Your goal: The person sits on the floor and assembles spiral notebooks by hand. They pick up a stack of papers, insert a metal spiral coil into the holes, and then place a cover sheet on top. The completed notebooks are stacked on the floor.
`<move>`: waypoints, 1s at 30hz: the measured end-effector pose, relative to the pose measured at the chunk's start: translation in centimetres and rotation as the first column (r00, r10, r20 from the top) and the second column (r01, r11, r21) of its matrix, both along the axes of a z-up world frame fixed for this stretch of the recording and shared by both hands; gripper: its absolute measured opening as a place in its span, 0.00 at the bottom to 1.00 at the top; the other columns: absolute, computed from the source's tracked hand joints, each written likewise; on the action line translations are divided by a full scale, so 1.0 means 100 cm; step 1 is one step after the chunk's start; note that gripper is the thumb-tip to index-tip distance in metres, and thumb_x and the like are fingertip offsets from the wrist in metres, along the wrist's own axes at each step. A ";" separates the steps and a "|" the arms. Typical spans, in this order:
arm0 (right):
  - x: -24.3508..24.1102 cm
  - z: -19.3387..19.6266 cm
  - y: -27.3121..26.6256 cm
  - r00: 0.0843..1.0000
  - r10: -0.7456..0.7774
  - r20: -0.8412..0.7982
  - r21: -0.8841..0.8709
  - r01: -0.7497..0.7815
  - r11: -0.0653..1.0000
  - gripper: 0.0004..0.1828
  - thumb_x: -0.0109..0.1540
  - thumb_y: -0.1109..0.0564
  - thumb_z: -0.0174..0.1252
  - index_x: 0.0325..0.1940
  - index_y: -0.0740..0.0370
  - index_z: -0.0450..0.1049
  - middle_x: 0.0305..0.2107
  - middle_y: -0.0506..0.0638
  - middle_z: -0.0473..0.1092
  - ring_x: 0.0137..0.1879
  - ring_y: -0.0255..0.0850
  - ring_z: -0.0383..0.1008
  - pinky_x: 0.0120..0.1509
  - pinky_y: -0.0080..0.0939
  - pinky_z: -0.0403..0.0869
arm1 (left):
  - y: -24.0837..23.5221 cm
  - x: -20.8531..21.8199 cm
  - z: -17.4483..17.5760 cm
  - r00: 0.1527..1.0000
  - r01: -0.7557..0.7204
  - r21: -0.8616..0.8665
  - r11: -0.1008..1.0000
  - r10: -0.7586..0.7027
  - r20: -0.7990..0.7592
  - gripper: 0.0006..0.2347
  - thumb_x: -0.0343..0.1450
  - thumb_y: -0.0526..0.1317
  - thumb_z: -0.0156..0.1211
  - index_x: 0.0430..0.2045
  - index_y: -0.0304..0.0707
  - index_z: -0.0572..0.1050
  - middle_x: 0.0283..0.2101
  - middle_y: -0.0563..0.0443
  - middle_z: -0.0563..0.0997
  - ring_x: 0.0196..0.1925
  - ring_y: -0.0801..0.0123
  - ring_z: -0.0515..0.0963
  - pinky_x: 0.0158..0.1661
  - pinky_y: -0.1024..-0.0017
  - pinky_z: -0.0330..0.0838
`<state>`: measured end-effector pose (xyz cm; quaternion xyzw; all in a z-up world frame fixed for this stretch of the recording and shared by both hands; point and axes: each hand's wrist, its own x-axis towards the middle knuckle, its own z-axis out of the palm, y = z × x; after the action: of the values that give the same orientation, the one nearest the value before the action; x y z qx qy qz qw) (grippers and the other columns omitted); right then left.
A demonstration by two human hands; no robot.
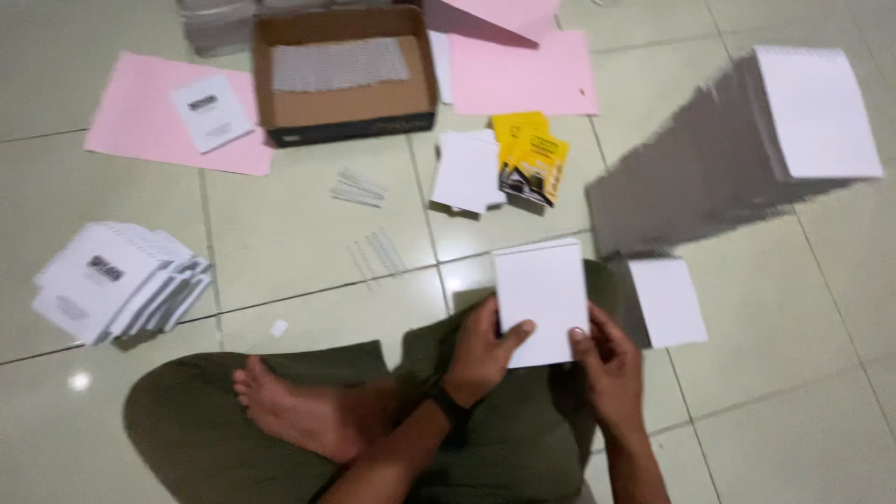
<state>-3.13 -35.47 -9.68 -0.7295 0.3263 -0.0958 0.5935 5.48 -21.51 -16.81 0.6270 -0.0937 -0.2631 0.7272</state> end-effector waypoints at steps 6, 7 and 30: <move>-0.061 -0.008 -0.062 0.945 -0.322 -0.064 0.224 0.328 0.918 0.31 0.61 0.63 0.54 0.70 0.72 0.67 0.60 0.63 0.72 0.61 0.50 0.72 0.61 0.49 0.73 | -0.079 -0.055 0.016 0.963 0.208 0.110 0.972 -0.183 -0.200 0.17 0.70 0.42 0.60 0.53 0.42 0.74 0.54 0.51 0.84 0.52 0.68 0.83 0.49 0.68 0.75; -0.070 -0.011 -0.068 0.941 -0.332 -0.068 0.222 0.339 0.914 0.31 0.61 0.63 0.54 0.70 0.72 0.67 0.60 0.63 0.72 0.61 0.50 0.72 0.61 0.49 0.73 | -0.087 -0.064 0.014 0.960 0.219 0.109 0.970 -0.194 -0.204 0.17 0.70 0.42 0.60 0.53 0.42 0.74 0.54 0.51 0.84 0.52 0.68 0.83 0.49 0.68 0.75; -0.049 -0.057 -0.204 0.958 -0.240 -0.157 -0.117 0.223 0.968 0.23 0.67 0.63 0.56 0.67 0.73 0.71 0.44 0.66 0.71 0.46 0.51 0.70 0.58 0.55 0.74 | -0.214 -0.065 -0.016 0.964 0.135 0.138 0.981 -0.098 -0.247 0.35 0.77 0.43 0.51 0.71 0.15 0.41 0.74 0.15 0.45 0.78 0.30 0.45 0.74 0.44 0.39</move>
<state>-8.01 -55.83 -15.33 -0.7199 0.4537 -0.1181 0.5118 -1.00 -42.95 -18.38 0.6384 -0.0216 -0.3854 0.6659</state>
